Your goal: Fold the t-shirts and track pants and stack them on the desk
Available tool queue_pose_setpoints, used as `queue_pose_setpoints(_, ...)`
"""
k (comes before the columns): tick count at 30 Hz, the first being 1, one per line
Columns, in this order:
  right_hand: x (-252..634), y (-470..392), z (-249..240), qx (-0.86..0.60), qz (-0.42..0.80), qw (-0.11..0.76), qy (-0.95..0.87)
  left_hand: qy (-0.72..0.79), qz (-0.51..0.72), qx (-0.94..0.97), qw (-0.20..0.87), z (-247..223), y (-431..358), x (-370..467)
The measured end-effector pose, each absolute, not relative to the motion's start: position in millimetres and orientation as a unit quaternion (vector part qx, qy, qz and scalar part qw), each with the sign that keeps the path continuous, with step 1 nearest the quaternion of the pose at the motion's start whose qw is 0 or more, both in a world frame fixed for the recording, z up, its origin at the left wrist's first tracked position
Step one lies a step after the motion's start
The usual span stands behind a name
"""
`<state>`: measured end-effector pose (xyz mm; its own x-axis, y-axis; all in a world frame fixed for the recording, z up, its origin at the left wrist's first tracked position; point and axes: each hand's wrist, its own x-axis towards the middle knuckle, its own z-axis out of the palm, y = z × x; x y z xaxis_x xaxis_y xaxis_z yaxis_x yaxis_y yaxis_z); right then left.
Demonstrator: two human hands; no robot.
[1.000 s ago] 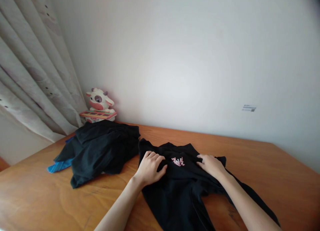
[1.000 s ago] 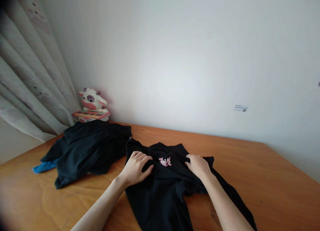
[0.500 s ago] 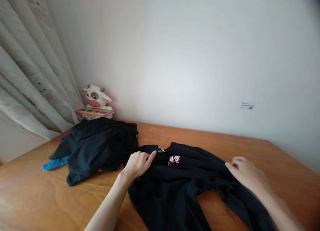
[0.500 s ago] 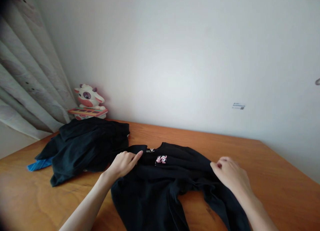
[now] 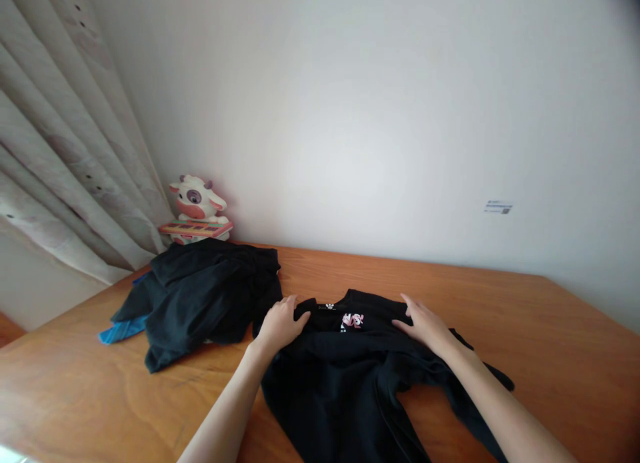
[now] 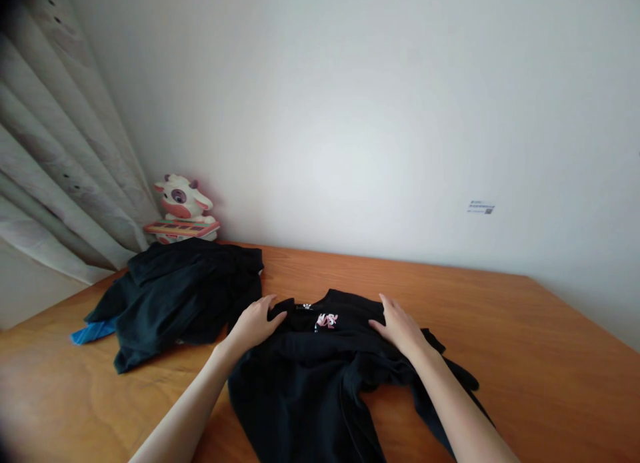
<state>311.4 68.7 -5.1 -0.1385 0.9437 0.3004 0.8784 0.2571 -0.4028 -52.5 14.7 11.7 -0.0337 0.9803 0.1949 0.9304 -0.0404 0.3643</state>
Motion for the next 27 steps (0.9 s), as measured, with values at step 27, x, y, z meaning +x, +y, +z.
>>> queue_pose_setpoints(27,367.3,-24.8,51.2,-0.567,0.059,0.230,-0.789,0.772,0.042,0.624,-0.111,99.9,-9.7,-28.0)
